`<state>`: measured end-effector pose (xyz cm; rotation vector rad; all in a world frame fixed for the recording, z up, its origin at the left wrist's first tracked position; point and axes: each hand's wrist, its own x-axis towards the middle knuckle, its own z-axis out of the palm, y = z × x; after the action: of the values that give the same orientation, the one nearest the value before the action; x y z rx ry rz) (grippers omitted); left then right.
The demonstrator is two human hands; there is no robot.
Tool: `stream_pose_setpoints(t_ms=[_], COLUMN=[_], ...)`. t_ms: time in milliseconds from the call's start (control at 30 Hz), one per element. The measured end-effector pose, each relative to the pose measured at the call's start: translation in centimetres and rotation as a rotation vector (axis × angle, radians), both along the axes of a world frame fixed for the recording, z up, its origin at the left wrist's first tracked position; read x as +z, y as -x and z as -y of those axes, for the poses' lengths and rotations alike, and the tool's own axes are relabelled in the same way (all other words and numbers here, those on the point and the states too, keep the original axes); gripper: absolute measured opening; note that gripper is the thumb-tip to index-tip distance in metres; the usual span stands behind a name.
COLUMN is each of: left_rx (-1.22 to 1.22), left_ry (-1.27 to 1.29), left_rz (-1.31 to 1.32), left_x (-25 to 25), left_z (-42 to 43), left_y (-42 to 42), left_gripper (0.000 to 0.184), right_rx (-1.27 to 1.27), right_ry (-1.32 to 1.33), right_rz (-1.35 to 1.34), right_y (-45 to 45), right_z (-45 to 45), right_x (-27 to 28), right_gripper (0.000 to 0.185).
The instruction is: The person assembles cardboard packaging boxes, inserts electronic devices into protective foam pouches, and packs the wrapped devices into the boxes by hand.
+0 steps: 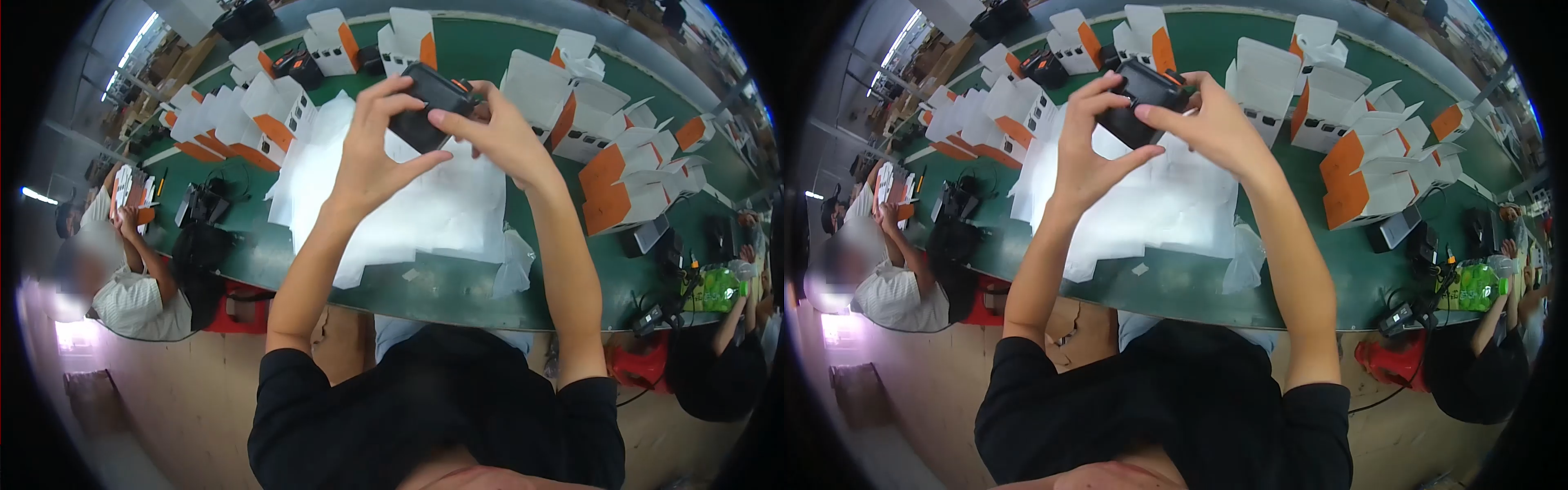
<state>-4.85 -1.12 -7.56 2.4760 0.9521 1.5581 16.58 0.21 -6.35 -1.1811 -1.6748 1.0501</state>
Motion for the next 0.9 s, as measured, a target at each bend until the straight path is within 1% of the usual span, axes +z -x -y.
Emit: stream_pose_setpoints(t_ms=[33, 67, 100, 133, 200, 233, 267, 333, 400, 433, 533, 567, 667, 700, 800, 833, 900], left_rx=[-0.015, -0.035, -0.056, -0.074, 0.033, 0.201, 0.365, 0.505, 0.511, 0.513, 0.553, 0.569, 0.574, 0.550, 0.406, 0.388, 0.387], left_ry=[0.048, -0.002, -0.055, -0.100, -0.047, 0.132, 0.305, 0.534, 0.548, 0.486, 0.684, 0.687, 0.629, 0.662, 0.717, 0.759, 0.741], left_rz=[0.014, -0.033, -0.081, -0.132, 0.056, 0.114, 0.168, -0.138, -0.295, -0.268, 0.196, 0.316, 0.335, 0.356, 0.452, 0.503, 0.518], left_x=[-0.2, -0.4, -0.4, -0.6, -0.3, -1.3, -2.7, -5.5, -8.4, -9.6, -10.3, -9.7, -8.4, -7.7, -7.1, -7.1, -6.5], left_z=[0.2, 0.0, -0.4, -0.5, 1.1, 2.4, 3.9, 6.9, 8.1, 8.1, 7.9, 7.7, 6.9, 6.7, 6.3, 6.2, 6.2], left_y=[0.1, 0.1, 0.2, 0.5, 0.6, 1.5, 2.4, 2.5, 2.6, 3.1, 3.4, 3.5, 4.4, 4.4, 4.3, 4.4, 4.1], left_gripper=[0.073, 0.073, 0.073, 0.074, 0.062, 0.054, 0.047, 0.035, 0.026, 0.021, 0.021, 0.022, 0.020, 0.021, 0.022, 0.023, 0.022], right_rx=[0.031, 0.058, 0.079, 0.077, 0.073, 0.024, 0.052, 0.031, 0.061, 0.055, 0.036, 0.035, 0.083, 0.113, 0.203, 0.294, 0.403], right_ry=[0.008, 0.004, 0.085, 0.087, 0.104, 0.082, 0.090, 0.095, 0.021, 0.034, 0.030, 0.030, 0.083, 0.136, 0.295, 0.364, 0.412], right_rz=[-0.087, -0.173, -0.325, -0.356, -0.410, -0.462, -0.487, -0.544, -0.556, -0.580, -0.598, -0.600, -0.556, -0.539, -0.528, -0.508, -0.411], right_y=[0.2, 0.4, 0.7, 0.6, 0.0, -0.4, -1.2, -2.8, -3.9, -4.0, -4.6, -4.7, -5.2, -5.2, -4.4, -4.3, -3.5], right_z=[-0.3, -0.6, -0.8, -1.2, -2.1, -2.3, -2.2, -2.7, -3.4, -3.1, -2.8, -2.7, -2.6, -2.5, -1.3, -1.5, -1.2], right_x=[-0.6, -0.9, -1.2, -1.4, -1.6, -1.8, -0.8, -0.3, -0.2, 0.0, 0.4, 0.4, 0.2, 0.0, -0.5, -1.1, -1.8], right_gripper=[0.100, 0.105, 0.094, 0.089, 0.080, 0.064, 0.056, 0.050, 0.046, 0.046, 0.046, 0.047, 0.049, 0.053, 0.058, 0.062, 0.060])
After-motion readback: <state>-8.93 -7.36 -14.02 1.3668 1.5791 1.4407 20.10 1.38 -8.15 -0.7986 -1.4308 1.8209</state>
